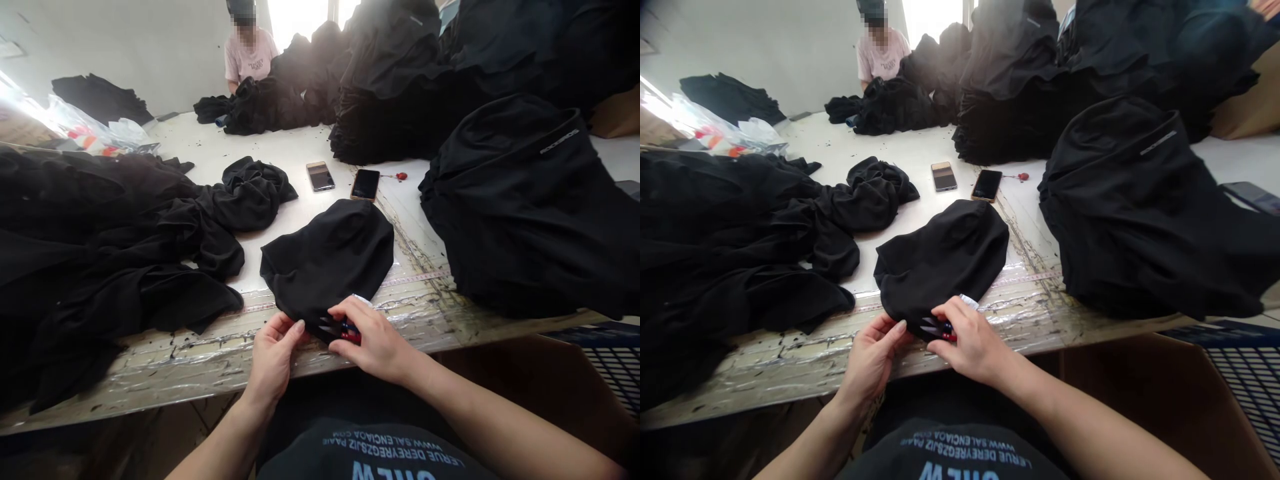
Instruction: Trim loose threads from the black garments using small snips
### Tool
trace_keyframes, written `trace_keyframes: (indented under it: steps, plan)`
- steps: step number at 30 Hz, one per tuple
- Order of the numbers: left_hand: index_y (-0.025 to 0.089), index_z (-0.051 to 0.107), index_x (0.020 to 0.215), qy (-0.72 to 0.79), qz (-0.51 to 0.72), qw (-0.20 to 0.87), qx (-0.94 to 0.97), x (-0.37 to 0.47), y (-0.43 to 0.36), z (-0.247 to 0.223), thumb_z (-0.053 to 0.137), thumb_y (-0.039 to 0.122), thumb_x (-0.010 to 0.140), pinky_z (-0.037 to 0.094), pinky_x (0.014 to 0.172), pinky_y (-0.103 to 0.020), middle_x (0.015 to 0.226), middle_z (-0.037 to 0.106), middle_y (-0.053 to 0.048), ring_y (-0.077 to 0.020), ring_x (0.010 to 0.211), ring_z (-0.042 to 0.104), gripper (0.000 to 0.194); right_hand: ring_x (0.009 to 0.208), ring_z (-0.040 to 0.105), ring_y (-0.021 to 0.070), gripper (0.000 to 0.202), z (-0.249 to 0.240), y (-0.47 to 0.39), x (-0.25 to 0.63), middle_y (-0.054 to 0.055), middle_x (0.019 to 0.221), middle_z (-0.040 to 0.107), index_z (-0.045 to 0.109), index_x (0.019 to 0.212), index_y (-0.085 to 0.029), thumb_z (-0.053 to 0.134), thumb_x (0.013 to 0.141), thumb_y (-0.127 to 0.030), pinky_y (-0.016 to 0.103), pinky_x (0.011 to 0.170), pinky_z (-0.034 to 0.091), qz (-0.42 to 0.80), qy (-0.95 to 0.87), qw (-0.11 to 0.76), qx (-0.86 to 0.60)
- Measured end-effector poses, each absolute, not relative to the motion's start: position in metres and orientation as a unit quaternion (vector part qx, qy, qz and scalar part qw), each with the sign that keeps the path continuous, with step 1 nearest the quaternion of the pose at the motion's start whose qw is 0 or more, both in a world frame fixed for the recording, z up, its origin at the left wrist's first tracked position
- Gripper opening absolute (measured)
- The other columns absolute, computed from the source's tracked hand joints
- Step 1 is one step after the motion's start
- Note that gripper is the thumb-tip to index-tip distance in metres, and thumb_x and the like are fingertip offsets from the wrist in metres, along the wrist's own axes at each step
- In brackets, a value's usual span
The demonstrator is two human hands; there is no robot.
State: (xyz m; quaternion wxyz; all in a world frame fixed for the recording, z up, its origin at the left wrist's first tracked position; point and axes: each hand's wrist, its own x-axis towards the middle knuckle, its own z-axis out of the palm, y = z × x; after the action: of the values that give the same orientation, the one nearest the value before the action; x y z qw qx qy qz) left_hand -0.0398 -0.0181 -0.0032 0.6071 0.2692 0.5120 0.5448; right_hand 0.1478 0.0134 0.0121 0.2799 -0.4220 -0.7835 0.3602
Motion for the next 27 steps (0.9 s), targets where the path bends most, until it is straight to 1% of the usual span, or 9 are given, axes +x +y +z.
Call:
trace_keyframes:
  steps: [1, 2, 5, 8, 14, 20, 27]
  plan:
    - [0.014, 0.067, 0.093, 0.511, 0.548, 0.603, 0.272, -0.039, -0.018, -0.002, 0.074, 0.024, 0.073, 0.052, 0.073, -0.025, 0.088, 0.07, -0.005, -0.0141, 0.08, 0.063, 0.024, 0.086, 0.057, 0.0169, 0.03, 0.017, 0.017, 0.148, 0.004, 0.095, 0.057, 0.058, 0.101, -0.018, 0.069, 0.072, -0.016, 0.028, 0.074, 0.049, 0.366, -0.774, 0.285, -0.43]
    - [0.014, 0.067, 0.093, 0.511, 0.552, 0.6, 0.273, -0.038, -0.018, -0.001, 0.073, 0.024, 0.073, 0.052, 0.074, -0.025, 0.089, 0.07, -0.006, -0.0145, 0.081, 0.063, 0.024, 0.085, 0.057, 0.0165, 0.025, 0.021, 0.02, 0.147, 0.004, 0.093, 0.058, 0.059, 0.098, -0.018, 0.066, 0.074, -0.016, 0.027, 0.073, 0.049, 0.372, -0.767, 0.29, -0.435]
    - [0.014, 0.067, 0.094, 0.507, 0.557, 0.599, 0.272, -0.033, -0.017, 0.002, 0.073, 0.024, 0.073, 0.052, 0.075, -0.026, 0.091, 0.071, -0.006, -0.0153, 0.082, 0.064, 0.024, 0.075, 0.056, 0.0137, 0.015, 0.029, 0.026, 0.141, 0.002, 0.087, 0.059, 0.062, 0.091, -0.019, 0.064, 0.077, -0.015, 0.025, 0.066, 0.047, 0.39, -0.752, 0.302, -0.437]
    - [0.015, 0.068, 0.092, 0.506, 0.555, 0.602, 0.271, -0.029, -0.018, 0.004, 0.073, 0.023, 0.072, 0.051, 0.075, -0.025, 0.09, 0.072, -0.006, -0.0154, 0.081, 0.064, 0.022, 0.074, 0.056, 0.014, 0.015, 0.029, 0.026, 0.132, 0.002, 0.084, 0.059, 0.064, 0.088, -0.018, 0.066, 0.074, -0.013, 0.026, 0.066, 0.046, 0.376, -0.759, 0.308, -0.433]
    - [0.014, 0.069, 0.089, 0.495, 0.556, 0.616, 0.257, -0.026, -0.02, 0.002, 0.075, 0.021, 0.07, 0.052, 0.076, -0.026, 0.088, 0.072, -0.006, -0.0162, 0.08, 0.066, 0.021, 0.073, 0.056, 0.0143, 0.013, 0.026, 0.021, 0.125, 0.002, 0.082, 0.058, 0.064, 0.087, -0.017, 0.064, 0.075, -0.012, 0.027, 0.067, 0.046, 0.349, -0.776, 0.312, -0.422]
    - [0.014, 0.068, 0.088, 0.488, 0.546, 0.627, 0.266, -0.025, -0.023, -0.002, 0.073, 0.02, 0.073, 0.051, 0.073, -0.024, 0.08, 0.072, -0.003, -0.014, 0.075, 0.064, 0.017, 0.071, 0.055, 0.0128, 0.012, 0.026, 0.021, 0.126, 0.001, 0.078, 0.057, 0.065, 0.085, -0.016, 0.064, 0.074, -0.009, 0.025, 0.065, 0.044, 0.379, -0.765, 0.304, -0.424]
    - [0.013, 0.068, 0.087, 0.495, 0.536, 0.626, 0.276, -0.025, -0.023, -0.002, 0.073, 0.022, 0.073, 0.051, 0.071, -0.024, 0.08, 0.071, -0.004, -0.0149, 0.074, 0.064, 0.017, 0.065, 0.054, 0.0112, 0.01, 0.024, 0.022, 0.126, 0.0, 0.074, 0.058, 0.066, 0.081, -0.016, 0.062, 0.075, -0.009, 0.023, 0.058, 0.043, 0.412, -0.743, 0.292, -0.439]
